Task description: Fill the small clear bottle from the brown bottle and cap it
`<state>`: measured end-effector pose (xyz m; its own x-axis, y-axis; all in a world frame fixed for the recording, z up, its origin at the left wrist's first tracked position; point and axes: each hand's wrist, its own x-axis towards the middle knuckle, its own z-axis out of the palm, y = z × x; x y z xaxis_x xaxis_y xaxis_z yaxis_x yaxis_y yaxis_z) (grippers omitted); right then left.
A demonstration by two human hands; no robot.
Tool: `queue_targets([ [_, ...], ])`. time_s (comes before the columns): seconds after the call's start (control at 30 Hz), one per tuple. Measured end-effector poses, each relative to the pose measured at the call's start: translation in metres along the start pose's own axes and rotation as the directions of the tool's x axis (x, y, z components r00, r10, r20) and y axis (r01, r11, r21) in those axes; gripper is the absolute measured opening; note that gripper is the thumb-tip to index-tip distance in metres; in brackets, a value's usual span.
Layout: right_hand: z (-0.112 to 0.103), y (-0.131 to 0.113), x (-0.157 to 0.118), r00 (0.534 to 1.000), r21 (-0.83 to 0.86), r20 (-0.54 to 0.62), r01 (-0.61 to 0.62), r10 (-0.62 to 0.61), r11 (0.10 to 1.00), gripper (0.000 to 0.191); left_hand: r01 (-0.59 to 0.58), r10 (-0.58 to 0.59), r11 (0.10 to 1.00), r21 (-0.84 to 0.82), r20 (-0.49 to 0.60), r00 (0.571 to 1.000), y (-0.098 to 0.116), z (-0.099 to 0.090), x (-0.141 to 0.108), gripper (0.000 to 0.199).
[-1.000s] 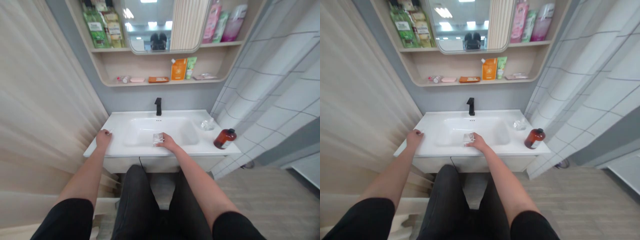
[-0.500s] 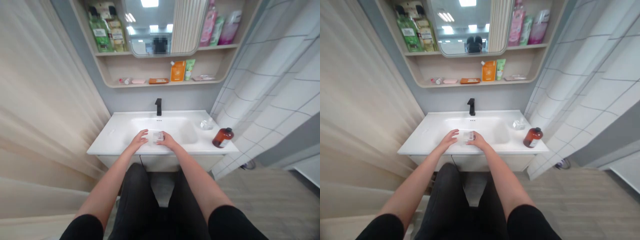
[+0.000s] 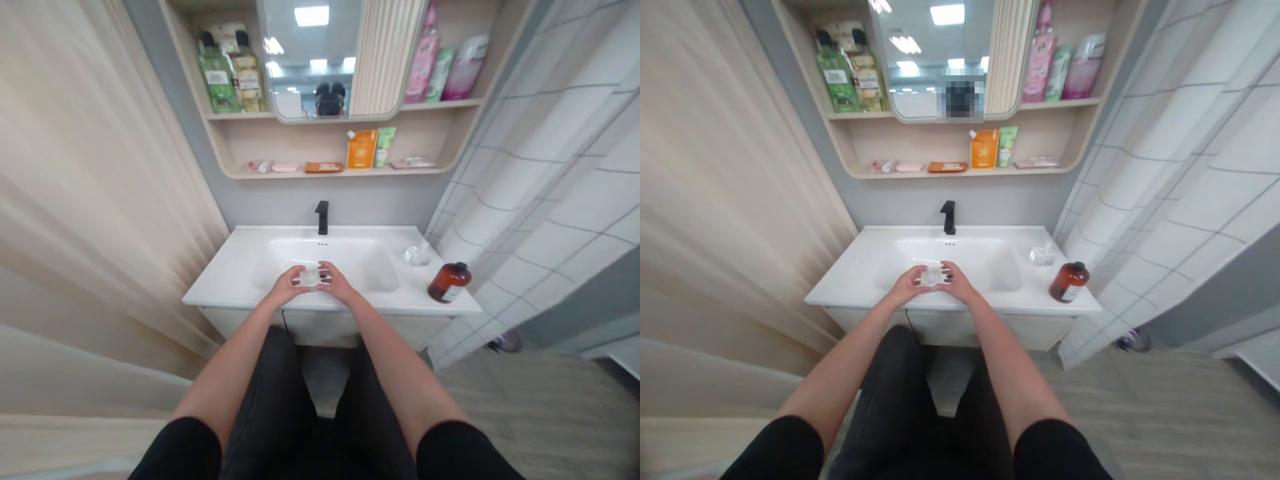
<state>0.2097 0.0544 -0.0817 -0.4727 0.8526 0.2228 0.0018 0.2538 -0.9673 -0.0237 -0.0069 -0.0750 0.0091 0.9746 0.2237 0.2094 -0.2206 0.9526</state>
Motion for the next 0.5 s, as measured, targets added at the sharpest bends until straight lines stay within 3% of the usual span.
queue_targets([
  [0.1,-0.001,0.002,0.000,0.999,-0.014,-0.052,0.001,-0.001,1.000,0.085,0.028,-0.019,0.999,0.039,-0.208,0.978,-0.001,-0.022,-0.010,0.077],
  [0.2,-0.001,0.004,0.000,0.998,-0.037,-0.064,-0.007,0.004,0.999,0.065,0.097,-0.031,0.985,0.144,-0.406,0.913,0.002,-0.059,-0.023,0.079],
  [0.33,-0.002,0.005,0.000,0.993,-0.097,-0.118,0.010,-0.021,0.995,0.051,0.309,0.031,0.867,0.391,-0.661,0.749,0.007,-0.119,-0.045,0.075],
  [0.4,-0.002,0.005,0.001,0.988,-0.115,-0.149,0.010,-0.028,0.993,0.050,0.423,0.056,0.790,0.445,-0.739,0.672,0.007,-0.148,-0.055,0.077],
  [0.5,-0.001,0.004,0.000,0.987,-0.128,-0.159,-0.004,-0.017,0.992,0.050,0.512,0.079,0.723,0.464,-0.791,0.606,0.001,-0.180,-0.070,0.077],
])
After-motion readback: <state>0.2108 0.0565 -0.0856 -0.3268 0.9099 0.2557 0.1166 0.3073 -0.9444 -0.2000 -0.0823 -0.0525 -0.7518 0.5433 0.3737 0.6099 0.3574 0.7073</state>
